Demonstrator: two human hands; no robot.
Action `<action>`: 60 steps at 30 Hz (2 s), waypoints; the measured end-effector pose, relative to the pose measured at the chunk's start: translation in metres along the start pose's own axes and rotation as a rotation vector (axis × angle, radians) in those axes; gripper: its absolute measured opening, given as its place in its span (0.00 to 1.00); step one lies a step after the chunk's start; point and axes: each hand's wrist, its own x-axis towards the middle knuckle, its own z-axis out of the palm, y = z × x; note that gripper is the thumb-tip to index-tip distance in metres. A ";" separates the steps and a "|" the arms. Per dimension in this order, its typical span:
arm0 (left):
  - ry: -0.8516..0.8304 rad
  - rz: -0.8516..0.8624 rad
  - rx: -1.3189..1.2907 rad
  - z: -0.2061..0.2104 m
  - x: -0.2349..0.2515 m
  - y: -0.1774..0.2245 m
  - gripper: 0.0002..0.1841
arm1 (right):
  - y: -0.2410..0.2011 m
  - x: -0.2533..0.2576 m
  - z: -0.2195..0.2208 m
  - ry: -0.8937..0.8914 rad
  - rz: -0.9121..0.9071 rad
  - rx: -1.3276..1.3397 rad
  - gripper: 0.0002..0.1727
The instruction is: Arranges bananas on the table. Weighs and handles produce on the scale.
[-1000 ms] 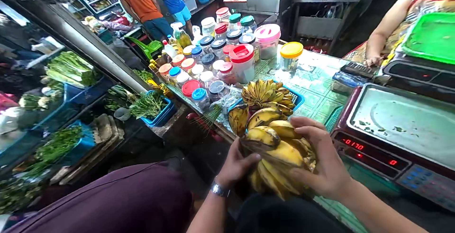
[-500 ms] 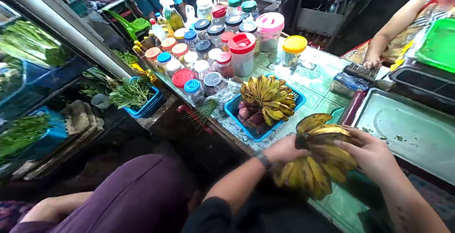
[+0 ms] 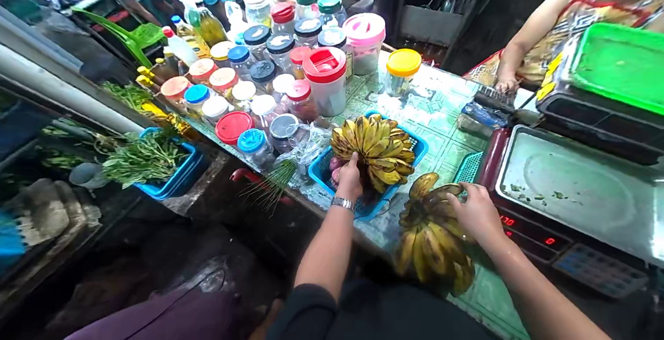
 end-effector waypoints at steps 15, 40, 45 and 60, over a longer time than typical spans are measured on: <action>-0.361 0.033 -0.540 -0.015 -0.087 0.015 0.24 | -0.070 -0.091 -0.004 0.262 -1.001 0.243 0.18; -0.533 0.526 -0.298 -0.014 -0.218 0.031 0.10 | -0.058 -0.133 -0.063 0.568 -1.237 0.468 0.28; -0.669 0.572 -0.220 -0.021 -0.213 0.027 0.13 | -0.043 -0.141 -0.056 0.536 -1.293 0.444 0.21; -0.848 0.681 0.096 -0.037 -0.211 0.022 0.13 | -0.037 -0.134 -0.094 0.445 -1.009 0.719 0.18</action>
